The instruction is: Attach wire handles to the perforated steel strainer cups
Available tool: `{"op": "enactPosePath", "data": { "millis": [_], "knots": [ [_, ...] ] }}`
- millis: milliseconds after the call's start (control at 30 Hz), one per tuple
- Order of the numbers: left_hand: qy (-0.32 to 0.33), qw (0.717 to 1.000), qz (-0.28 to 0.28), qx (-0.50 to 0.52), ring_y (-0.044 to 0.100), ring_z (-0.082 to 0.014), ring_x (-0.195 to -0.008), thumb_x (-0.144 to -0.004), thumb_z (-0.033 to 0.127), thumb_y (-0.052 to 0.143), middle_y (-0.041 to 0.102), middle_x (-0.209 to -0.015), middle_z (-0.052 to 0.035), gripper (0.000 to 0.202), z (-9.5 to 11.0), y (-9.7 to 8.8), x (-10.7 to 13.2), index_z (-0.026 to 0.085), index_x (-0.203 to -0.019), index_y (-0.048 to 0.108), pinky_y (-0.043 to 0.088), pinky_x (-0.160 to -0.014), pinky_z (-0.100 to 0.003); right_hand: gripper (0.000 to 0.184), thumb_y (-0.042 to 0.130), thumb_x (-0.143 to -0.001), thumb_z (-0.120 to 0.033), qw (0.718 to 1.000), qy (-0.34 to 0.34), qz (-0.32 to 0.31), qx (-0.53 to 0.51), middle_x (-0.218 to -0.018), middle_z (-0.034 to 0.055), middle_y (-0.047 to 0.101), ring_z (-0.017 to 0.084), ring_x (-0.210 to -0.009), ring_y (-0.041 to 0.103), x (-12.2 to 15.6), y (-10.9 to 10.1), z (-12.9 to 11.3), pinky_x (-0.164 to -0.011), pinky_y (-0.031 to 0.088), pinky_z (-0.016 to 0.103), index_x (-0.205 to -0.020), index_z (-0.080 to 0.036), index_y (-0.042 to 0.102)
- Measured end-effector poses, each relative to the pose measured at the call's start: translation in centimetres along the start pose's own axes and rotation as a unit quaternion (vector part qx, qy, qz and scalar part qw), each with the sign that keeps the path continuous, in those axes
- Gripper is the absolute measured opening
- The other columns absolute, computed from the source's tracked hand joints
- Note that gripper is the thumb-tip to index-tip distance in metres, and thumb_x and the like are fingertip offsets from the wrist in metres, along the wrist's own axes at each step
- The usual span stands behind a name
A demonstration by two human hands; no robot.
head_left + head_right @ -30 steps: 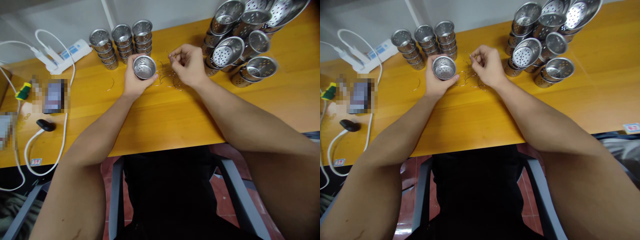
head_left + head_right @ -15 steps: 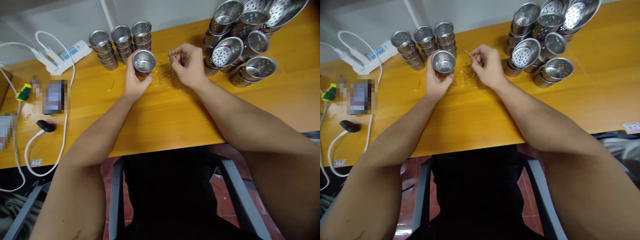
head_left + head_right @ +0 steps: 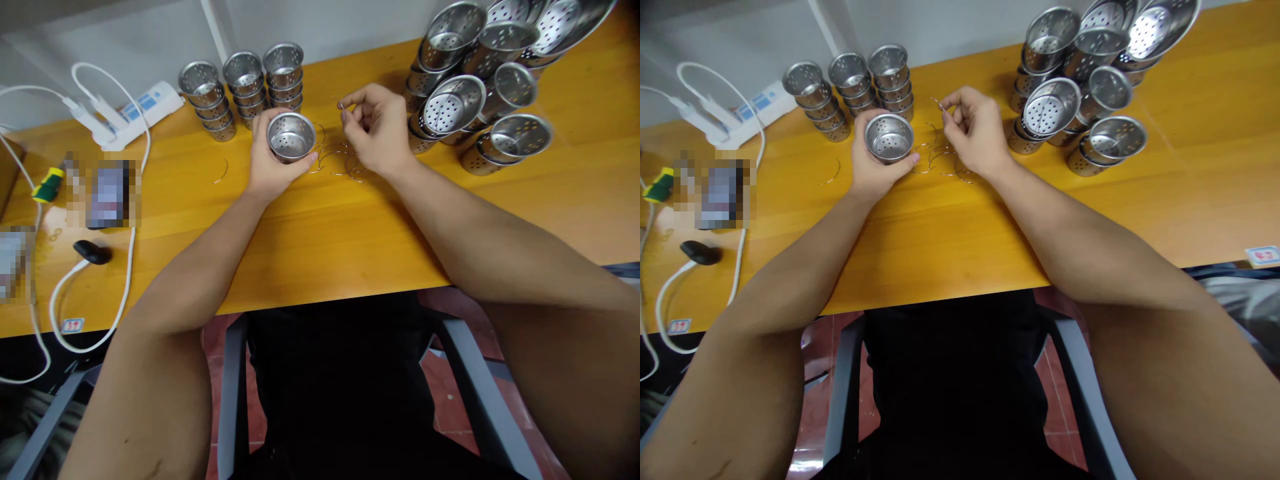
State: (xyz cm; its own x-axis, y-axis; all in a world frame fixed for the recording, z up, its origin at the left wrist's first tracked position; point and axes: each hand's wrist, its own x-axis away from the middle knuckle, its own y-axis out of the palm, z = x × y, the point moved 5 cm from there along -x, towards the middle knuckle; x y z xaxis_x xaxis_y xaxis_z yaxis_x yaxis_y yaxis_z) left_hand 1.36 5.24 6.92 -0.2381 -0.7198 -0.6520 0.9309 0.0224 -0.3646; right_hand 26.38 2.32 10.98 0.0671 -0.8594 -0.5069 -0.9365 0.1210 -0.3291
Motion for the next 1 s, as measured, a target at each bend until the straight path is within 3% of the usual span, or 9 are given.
{"op": "enactPosePath", "data": {
  "millis": [100, 233, 433, 633, 767, 867, 1000],
  "knots": [
    [-0.015, 0.997, 0.071, -0.02, 0.073, -0.0392, -0.142, -0.081, 0.066, 0.113, 0.07, -0.142, -0.0082, 0.081, -0.6, 0.4, 0.2, 0.039, -0.137, 0.061, 0.061, -0.132, -0.061, 0.059, 0.086, -0.098, -0.093, 1.0, -0.014, 0.006, -0.004, -0.074, -0.0036, 0.051, 0.022, -0.066, 0.034, -0.2, 0.2, 0.4, -0.068, 0.034, 0.043, -0.111, -0.036, 0.072],
    [-0.037, 0.998, 0.05, -0.004, 0.077, -0.0363, -0.133, -0.082, 0.072, 0.112, 0.073, -0.141, -0.0084, 0.09, -0.6, 1.2, 0.2, 0.037, -0.144, 0.056, 0.064, -0.126, -0.057, 0.061, 0.084, -0.099, -0.096, 1.0, -0.01, 0.008, -0.005, -0.073, -0.0025, 0.053, 0.023, -0.067, 0.034, -0.2, 0.3, 0.5, -0.069, 0.033, 0.044, -0.11, -0.037, 0.072],
    [-0.046, 0.998, 0.027, 0.02, 0.076, -0.0383, -0.145, -0.092, 0.076, 0.104, 0.072, -0.151, -0.0102, 0.088, 1.2, 1.5, -0.1, 0.04, -0.155, 0.055, 0.062, -0.131, -0.057, 0.066, 0.08, -0.1, -0.102, 0.999, -0.04, 0.013, -0.012, -0.073, -0.0029, 0.051, 0.022, -0.065, 0.033, -0.2, 0.3, 0.2, -0.067, 0.032, 0.044, -0.111, -0.037, 0.073],
    [-0.027, 0.999, 0.01, 0.029, 0.076, -0.0406, -0.144, -0.088, 0.082, 0.103, 0.073, -0.146, -0.0121, 0.093, 0.9, 2.0, 0.3, 0.036, -0.154, 0.055, 0.061, -0.13, -0.059, 0.056, 0.083, -0.104, -0.093, 0.999, -0.048, 0.013, -0.001, -0.076, 0.0009, 0.059, 0.026, -0.07, 0.042, 0.2, 0.3, -1.3, -0.068, 0.037, 0.046, -0.114, -0.038, 0.076],
    [-0.044, 0.999, 0.005, 0.032, 0.078, -0.0427, -0.139, -0.08, 0.069, 0.114, 0.077, -0.139, -0.0104, 0.087, 0.3, 1.7, 0.3, 0.037, -0.143, 0.063, 0.062, -0.129, -0.064, 0.042, 0.088, -0.103, -0.083, 0.998, -0.05, 0.0, 0.032, -0.084, 0.0043, 0.07, 0.03, -0.072, 0.054, 1.1, 0.5, -3.6, -0.07, 0.044, 0.049, -0.108, -0.041, 0.082],
    [-0.027, 0.999, 0.008, 0.033, 0.078, -0.0418, -0.137, -0.078, 0.068, 0.115, 0.077, -0.139, -0.0096, 0.086, 0.2, 1.6, 0.3, 0.037, -0.14, 0.063, 0.062, -0.127, -0.062, 0.029, 0.089, -0.104, -0.074, 0.996, -0.05, -0.04, 0.059, -0.086, 0.0034, 0.074, 0.033, -0.076, 0.063, 1.8, 0.8, -5.2, -0.071, 0.05, 0.051, -0.104, -0.045, 0.084],
    [-0.031, 0.999, -0.011, 0.025, 0.079, -0.0398, -0.136, -0.079, 0.071, 0.113, 0.077, -0.139, -0.0089, 0.088, 0.0, 1.9, 0.7, 0.035, -0.141, 0.061, 0.063, -0.126, -0.058, 0.015, 0.089, -0.107, -0.058, 0.994, -0.065, -0.051, 0.07, -0.083, 0.0003, 0.073, 0.031, -0.072, 0.065, 2.2, 0.9, -6.2, -0.07, 0.054, 0.052, -0.099, -0.047, 0.084]
  ]
}}
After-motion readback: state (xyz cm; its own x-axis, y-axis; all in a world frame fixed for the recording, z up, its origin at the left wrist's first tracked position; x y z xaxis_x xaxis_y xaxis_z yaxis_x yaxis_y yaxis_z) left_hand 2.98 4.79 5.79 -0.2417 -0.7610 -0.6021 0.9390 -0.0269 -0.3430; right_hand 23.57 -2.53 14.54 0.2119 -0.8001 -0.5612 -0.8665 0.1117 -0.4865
